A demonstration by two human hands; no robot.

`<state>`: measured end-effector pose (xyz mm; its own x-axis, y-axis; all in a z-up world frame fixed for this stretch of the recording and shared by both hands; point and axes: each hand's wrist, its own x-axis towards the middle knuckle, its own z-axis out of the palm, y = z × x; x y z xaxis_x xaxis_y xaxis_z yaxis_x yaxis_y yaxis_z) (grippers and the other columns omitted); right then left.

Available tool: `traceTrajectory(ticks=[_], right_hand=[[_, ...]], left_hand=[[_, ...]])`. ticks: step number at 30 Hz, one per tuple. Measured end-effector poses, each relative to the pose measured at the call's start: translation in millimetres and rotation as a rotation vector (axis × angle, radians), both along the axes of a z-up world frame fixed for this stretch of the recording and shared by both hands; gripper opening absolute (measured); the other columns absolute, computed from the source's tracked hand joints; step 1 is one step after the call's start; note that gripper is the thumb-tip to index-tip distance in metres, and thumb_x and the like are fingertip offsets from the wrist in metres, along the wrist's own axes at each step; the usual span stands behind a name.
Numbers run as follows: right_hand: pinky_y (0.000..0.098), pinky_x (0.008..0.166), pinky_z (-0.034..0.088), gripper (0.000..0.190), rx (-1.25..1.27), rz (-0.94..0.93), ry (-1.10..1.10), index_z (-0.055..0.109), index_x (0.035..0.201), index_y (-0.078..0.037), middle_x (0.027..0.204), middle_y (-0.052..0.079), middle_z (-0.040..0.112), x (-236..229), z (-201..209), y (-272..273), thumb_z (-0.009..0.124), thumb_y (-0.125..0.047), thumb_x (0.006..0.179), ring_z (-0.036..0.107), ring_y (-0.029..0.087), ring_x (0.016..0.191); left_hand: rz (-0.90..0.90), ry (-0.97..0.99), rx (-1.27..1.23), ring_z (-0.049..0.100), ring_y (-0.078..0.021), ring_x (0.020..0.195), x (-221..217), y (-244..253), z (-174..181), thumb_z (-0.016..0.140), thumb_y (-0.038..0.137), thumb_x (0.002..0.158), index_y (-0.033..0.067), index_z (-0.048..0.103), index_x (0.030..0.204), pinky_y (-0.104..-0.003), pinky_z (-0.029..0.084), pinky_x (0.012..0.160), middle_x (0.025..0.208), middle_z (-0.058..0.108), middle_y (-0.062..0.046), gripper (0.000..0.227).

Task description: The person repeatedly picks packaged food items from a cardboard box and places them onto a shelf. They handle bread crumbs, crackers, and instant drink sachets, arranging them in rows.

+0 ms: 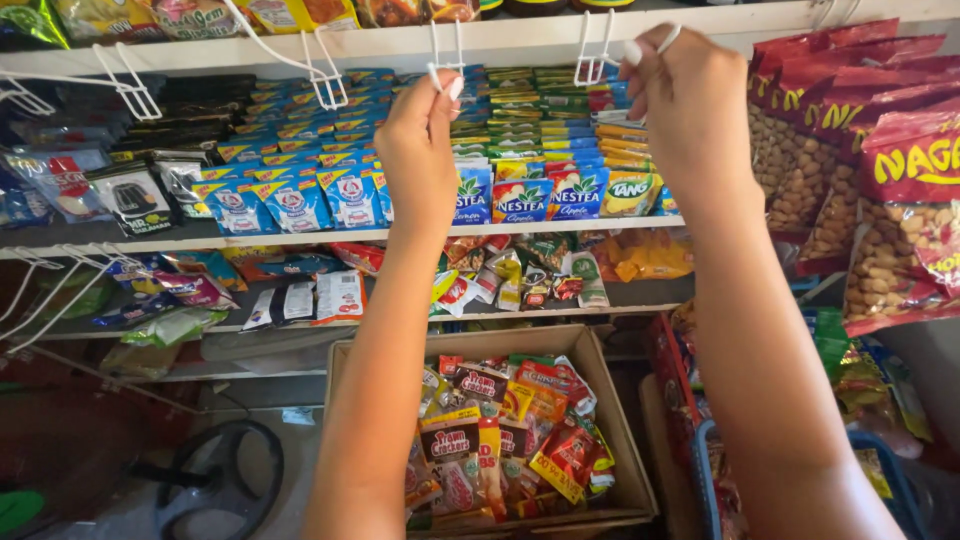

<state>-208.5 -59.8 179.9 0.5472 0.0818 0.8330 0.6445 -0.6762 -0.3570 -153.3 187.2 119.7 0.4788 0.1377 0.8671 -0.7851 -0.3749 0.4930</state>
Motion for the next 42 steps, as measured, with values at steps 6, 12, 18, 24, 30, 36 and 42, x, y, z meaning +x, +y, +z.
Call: traceTrajectory(ticks=[6, 12, 18, 24, 30, 36, 42], right_hand=[[0.0281, 0.066, 0.055, 0.026, 0.015, -0.023, 0.074, 0.065, 0.133, 0.001, 0.085, 0.009, 0.067, -36, -16, 9, 0.050, 0.006, 0.113, 0.067, 0.013, 0.074], [0.0284, 0.082, 0.057, 0.034, 0.150, -0.225, -0.147, 0.059, 0.136, 0.005, 0.116, 0.015, 0.066, -125, -26, -25, 0.051, 0.011, 0.104, 0.066, 0.017, 0.097], [0.0266, 0.095, 0.054, 0.027, 0.394, -0.440, -0.332, 0.059, 0.137, 0.005, 0.124, 0.011, 0.061, -175, -72, -151, 0.047, 0.014, 0.114, 0.061, 0.015, 0.108], [0.0263, 0.082, 0.053, 0.014, 0.523, -0.656, -0.005, 0.065, 0.122, -0.001, 0.112, 0.005, 0.067, -184, -90, -208, 0.062, -0.010, 0.111, 0.063, 0.011, 0.096], [0.0261, 0.082, 0.054, 0.019, 0.632, -0.461, 0.124, 0.067, 0.116, -0.002, 0.102, 0.002, 0.070, -178, -104, -213, 0.057, -0.015, 0.108, 0.065, 0.009, 0.091], [0.0256, 0.078, 0.051, 0.025, 0.581, -0.462, 0.210, 0.067, 0.119, -0.002, 0.095, 0.001, 0.069, -167, -116, -233, 0.057, -0.019, 0.104, 0.062, 0.009, 0.084], [0.0239, 0.078, 0.048, 0.031, 0.593, -0.415, 0.214, 0.069, 0.112, 0.001, 0.091, -0.002, 0.066, -167, -112, -227, 0.055, -0.026, 0.107, 0.056, 0.006, 0.086]], left_hand=[[-0.015, -0.033, -0.030, 0.073, -0.0185, 0.109, -8, -3, -16, 0.061, 0.004, 0.109, 0.0070, 0.064, 0.137, -0.032, 0.059, 0.091, 0.128, 0.072, -0.012, 0.028], [-0.057, 0.047, -0.304, 0.047, -0.0243, 0.123, -41, -78, -80, 0.062, 0.010, 0.107, 0.0035, 0.041, 0.142, -0.037, 0.040, 0.110, 0.134, 0.047, -0.011, 0.040], [-0.572, 0.322, -0.193, 0.058, -0.0181, 0.100, -92, -187, -85, 0.061, 0.016, 0.106, 0.0055, 0.049, 0.134, -0.032, 0.051, 0.090, 0.115, 0.057, -0.008, 0.032], [-0.886, 0.389, -0.054, 0.063, -0.0197, 0.096, -148, -246, -75, 0.060, 0.021, 0.106, 0.0038, 0.049, 0.137, -0.034, 0.054, 0.086, 0.112, 0.061, -0.010, 0.037], [-0.759, 0.501, 0.130, 0.066, -0.0350, 0.112, -177, -257, -54, 0.067, 0.027, 0.101, 0.0034, 0.039, 0.145, -0.042, 0.052, 0.089, 0.124, 0.066, -0.022, 0.057], [-0.943, 0.508, -0.074, 0.066, -0.0320, 0.117, -173, -283, -68, 0.063, 0.028, 0.103, -0.0015, 0.022, 0.148, -0.041, 0.051, 0.098, 0.131, 0.062, -0.025, 0.068], [-0.970, 0.568, -0.237, 0.058, -0.0291, 0.122, -173, -297, -63, 0.061, 0.027, 0.101, -0.0017, 0.015, 0.150, -0.042, 0.049, 0.102, 0.140, 0.049, -0.026, 0.072]])
